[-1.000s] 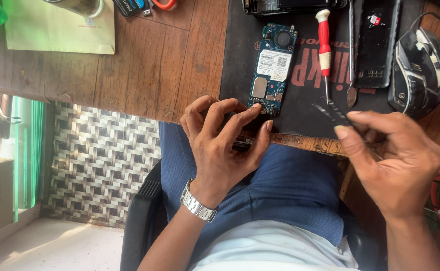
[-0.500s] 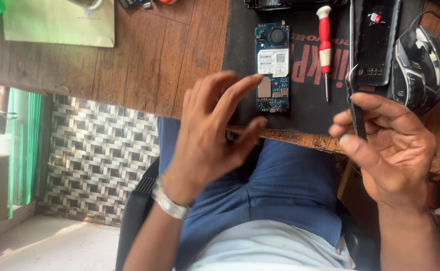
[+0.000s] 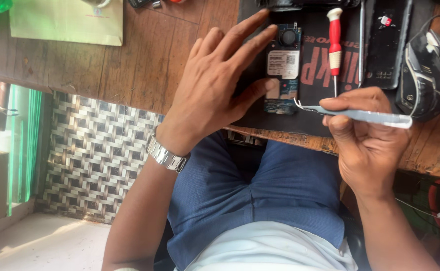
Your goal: The person repairs a disassembled feature phone on a work mat. They use a screwdriver and tweezers to work on the exposed motherboard, manipulate small components, then align the board with the phone housing, attach the keypad front, and press the casing back together by hand.
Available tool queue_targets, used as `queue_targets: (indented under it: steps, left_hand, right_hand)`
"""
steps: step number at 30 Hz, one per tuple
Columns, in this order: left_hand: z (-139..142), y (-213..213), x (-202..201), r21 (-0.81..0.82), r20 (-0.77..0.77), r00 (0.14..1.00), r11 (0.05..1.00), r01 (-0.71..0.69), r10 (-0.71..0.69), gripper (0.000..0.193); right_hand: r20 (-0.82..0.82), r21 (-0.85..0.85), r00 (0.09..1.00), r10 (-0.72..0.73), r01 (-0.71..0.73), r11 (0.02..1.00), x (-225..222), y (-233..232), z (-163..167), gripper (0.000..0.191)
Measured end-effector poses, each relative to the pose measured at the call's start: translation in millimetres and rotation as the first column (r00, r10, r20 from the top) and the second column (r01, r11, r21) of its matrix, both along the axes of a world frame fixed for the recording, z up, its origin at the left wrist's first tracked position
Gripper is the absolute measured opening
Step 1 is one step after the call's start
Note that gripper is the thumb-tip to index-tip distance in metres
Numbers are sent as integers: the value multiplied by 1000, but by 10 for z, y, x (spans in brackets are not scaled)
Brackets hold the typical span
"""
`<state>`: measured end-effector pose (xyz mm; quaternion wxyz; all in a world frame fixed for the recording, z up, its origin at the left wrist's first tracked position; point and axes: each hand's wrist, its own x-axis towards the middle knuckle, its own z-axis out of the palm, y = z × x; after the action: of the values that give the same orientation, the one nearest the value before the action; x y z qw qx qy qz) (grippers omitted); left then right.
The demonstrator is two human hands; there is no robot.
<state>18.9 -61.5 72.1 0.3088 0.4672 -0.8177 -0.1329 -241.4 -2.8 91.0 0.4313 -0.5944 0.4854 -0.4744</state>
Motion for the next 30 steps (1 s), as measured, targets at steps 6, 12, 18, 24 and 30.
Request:
queue_targets:
  steps: [6, 12, 18, 24, 30]
  left_hand:
    - [32, -65, -13, -23, 10, 1000, 1000, 16, -16, 66]
    - [60, -15, 1, -25, -42, 999, 1000, -2, 1, 58]
    - [111, 47, 2, 156, 9, 996, 984, -92, 92, 55]
    - [151, 58, -78, -94, 5, 999, 994, 46, -46, 71]
    - [141, 251, -131, 42, 41, 999, 999, -33, 31, 55]
  right_hand:
    - [183, -2, 979, 92, -93, 996, 89, -88, -16, 17]
    - [115, 26, 993, 30, -33, 999, 53, -93, 25, 19]
    - [59, 18, 998, -11, 9, 1000, -79, -62, 50, 23]
    - [-44, 8, 995, -92, 93, 996, -215, 42, -58, 18]
    - [-42, 24, 999, -11, 12, 1000, -225, 50, -15, 15]
